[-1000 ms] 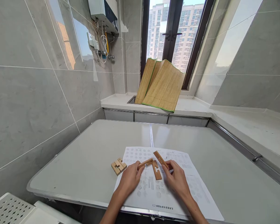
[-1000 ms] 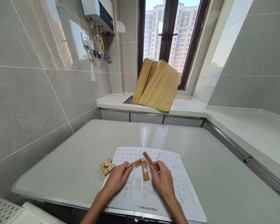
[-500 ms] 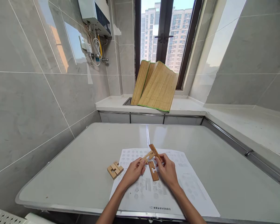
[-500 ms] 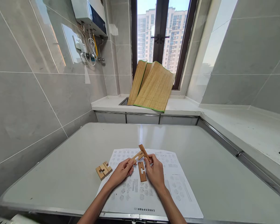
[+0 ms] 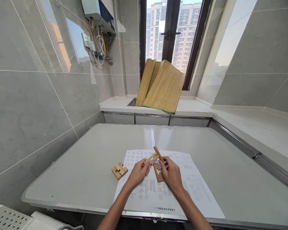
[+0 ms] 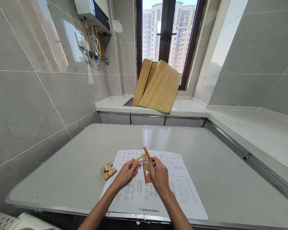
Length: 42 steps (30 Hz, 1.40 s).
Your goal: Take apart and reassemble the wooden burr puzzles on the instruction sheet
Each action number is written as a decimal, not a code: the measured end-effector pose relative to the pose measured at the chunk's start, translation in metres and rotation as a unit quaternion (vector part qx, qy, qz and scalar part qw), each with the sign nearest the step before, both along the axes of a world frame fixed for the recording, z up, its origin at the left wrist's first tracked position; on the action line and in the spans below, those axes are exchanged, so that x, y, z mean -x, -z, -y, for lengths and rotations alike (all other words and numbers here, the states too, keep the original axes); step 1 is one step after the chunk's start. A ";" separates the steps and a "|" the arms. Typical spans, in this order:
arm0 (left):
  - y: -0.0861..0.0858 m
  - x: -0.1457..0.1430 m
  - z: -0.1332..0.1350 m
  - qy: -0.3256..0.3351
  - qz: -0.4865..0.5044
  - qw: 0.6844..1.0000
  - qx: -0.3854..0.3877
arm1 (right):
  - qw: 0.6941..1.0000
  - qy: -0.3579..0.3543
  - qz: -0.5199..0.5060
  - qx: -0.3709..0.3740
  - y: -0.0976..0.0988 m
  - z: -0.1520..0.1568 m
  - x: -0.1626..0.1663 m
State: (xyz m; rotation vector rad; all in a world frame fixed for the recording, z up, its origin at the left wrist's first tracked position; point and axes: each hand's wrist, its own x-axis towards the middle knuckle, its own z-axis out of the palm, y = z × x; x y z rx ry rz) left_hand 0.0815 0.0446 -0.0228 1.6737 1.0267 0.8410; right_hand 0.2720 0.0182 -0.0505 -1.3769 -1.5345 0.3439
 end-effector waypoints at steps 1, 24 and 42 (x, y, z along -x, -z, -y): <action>0.000 0.000 0.000 0.000 -0.001 1.000 -0.001 | 1.000 -0.002 0.006 -0.004 0.000 0.000 0.000; 0.002 0.002 0.004 0.002 0.005 1.000 -0.018 | 0.997 -0.055 0.041 -0.027 0.000 0.007 0.004; 0.010 -0.003 0.003 -0.012 0.070 0.997 0.000 | 0.993 -0.073 0.081 -0.046 -0.002 0.013 0.014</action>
